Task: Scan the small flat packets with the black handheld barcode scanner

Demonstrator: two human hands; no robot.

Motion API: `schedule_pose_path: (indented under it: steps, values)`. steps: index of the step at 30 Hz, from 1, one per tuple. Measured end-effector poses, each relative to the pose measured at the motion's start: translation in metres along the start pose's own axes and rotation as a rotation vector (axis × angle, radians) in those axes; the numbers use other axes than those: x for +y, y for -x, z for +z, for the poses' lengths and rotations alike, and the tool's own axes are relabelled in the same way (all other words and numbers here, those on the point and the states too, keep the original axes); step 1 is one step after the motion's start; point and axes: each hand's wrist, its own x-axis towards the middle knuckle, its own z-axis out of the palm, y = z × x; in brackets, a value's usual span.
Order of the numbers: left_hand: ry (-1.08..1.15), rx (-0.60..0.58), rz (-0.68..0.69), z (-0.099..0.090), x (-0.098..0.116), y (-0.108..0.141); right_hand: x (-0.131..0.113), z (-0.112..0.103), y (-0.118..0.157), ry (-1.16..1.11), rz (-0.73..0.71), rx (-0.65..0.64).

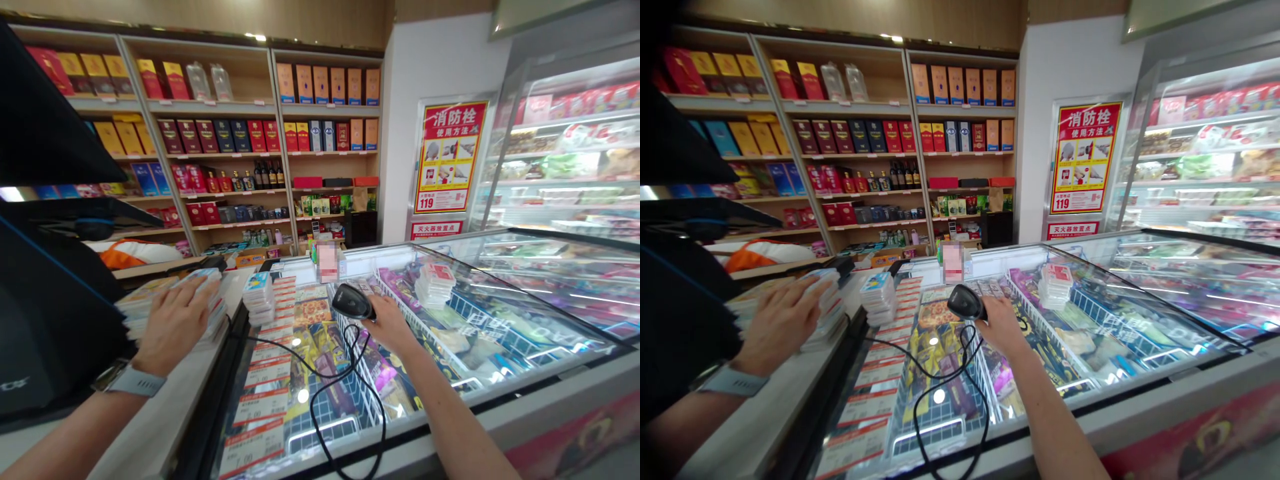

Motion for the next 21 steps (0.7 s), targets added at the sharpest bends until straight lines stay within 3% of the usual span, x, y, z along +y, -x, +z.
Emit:
schedule_pose_path:
  steps: [10, 21]
  values:
    - [0.388, -0.053, 0.246, 0.013, 0.093, -0.020, 0.000, -0.002, -0.001, -0.004, -0.004, 0.055]
    - [0.763, -0.205, 0.347, 0.065, 0.206, -0.055, 0.006, 0.001, 0.001, 0.011, 0.045, 0.257]
